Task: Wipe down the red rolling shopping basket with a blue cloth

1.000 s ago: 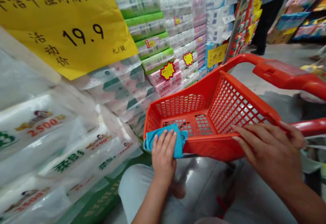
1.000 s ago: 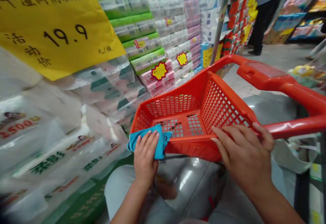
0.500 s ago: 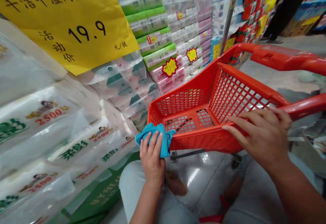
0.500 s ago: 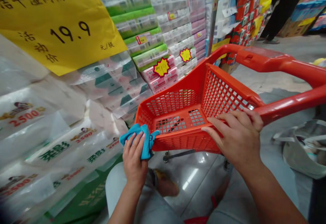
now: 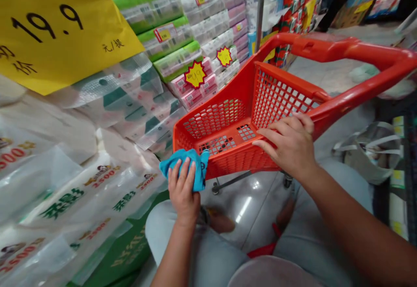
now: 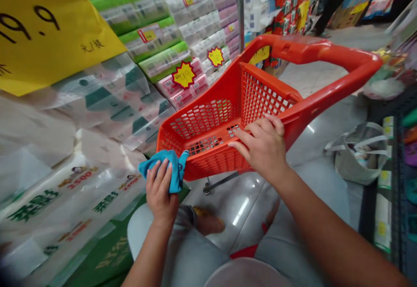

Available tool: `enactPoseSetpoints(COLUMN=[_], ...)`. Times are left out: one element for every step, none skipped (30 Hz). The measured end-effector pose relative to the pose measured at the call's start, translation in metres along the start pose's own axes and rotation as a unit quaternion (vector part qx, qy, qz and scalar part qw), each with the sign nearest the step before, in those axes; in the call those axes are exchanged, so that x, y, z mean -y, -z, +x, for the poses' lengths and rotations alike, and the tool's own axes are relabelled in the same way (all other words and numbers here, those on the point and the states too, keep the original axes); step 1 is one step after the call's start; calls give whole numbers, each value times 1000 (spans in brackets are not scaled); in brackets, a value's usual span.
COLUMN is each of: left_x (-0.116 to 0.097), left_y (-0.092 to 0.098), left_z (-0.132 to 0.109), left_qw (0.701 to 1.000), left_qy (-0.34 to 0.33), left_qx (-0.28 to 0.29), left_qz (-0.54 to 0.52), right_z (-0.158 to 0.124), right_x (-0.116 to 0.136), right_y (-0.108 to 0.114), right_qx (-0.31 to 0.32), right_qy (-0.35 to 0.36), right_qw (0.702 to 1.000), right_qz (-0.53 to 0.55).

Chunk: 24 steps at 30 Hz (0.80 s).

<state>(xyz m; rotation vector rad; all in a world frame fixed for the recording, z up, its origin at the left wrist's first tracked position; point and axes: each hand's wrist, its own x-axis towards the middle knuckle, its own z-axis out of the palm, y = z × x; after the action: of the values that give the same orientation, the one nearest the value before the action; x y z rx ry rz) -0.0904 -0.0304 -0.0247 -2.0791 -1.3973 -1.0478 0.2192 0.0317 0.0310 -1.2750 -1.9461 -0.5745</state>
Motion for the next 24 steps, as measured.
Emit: enactPoseSetpoints(left_x=[-1, -6, -12, -19, -25, -27, -26, -21, -13, -5, 3, 9, 13, 14, 12, 10, 7, 6, 7, 11, 17, 23, 31, 37], left_y=[-6, -13, -22, -32, -41, -49, -54, -58, -59, -59, -58, -57, -56, -56, -56, -57, -57, -56, -54, -51, -46, -42, -37, -32], left_z=[-2, -3, -2, -1, 0, 2, 2, 2, 1, 0, -2, -3, -3, -3, -1, 2, 6, 11, 15, 19, 22, 25, 27, 28], left_qw=[1000, 1000, 1000, 1000, 1000, 999, 999, 998, 998, 998, 998, 998, 998, 999, 999, 999, 999, 999, 999, 998, 998, 998, 998, 998], left_qy=[11, 15, 12, 3, -11, -28, -43, -55, -62, -65, -61, -51, -39, -27, -19, -18, -24, -35, -48, -58, -57, -45, -28, -9], left_qx=[-11, -19, -22, -22, -20, -17, -14, -13, -16, -21, -27, -32, -36, -38, -34, -29, -23, -15, -4, 10, 21, 27, 31, 32], left_qz=[0, 1, 0, 0, -2, -2, -1, 3, 9, 15, 18, 18, 16, 14, 11, 10, 12, 14, 14, 10, -2, -19, -40, -60], right_z=[1, 3, 4, 5, 7, 8, 9, 10, 11, 12, 13, 14, 15, 16, 17, 18, 18, 18, 18, 18, 18, 18, 18, 18], right_x=[0, 0, 0, 0, 0, -1, -1, -2, -2, -3, -4, -5, -5, -6, -7, -9, -10, -12, -14, -16, -18, -21, -24, -27], right_y=[-2, -5, -7, -10, -12, -14, -17, -19, -21, -23, -25, -26, -28, -30, -31, -32, -32, -33, -33, -32, -32, -32, -32, -32], right_qx=[-1, -3, -7, -11, -15, -18, -20, -22, -25, -28, -30, -31, -33, -33, -32, -30, -28, -24, -18, -11, -3, 4, 9, 12], right_qy=[-2, -3, -5, -8, -11, -15, -18, -21, -24, -25, -26, -27, -28, -30, -33, -37, -41, -43, -44, -45, -46, -50, -55, -61], right_qw=[1000, 1000, 1000, 1000, 1000, 999, 999, 999, 999, 999, 999, 998, 998, 998, 998, 998, 997, 997, 997, 997, 997, 997, 997, 996], right_qz=[2, 5, 9, 13, 18, 22, 27, 30, 32, 34, 35, 37, 40, 44, 48, 52, 55, 58, 60, 61, 61, 61, 62, 63])
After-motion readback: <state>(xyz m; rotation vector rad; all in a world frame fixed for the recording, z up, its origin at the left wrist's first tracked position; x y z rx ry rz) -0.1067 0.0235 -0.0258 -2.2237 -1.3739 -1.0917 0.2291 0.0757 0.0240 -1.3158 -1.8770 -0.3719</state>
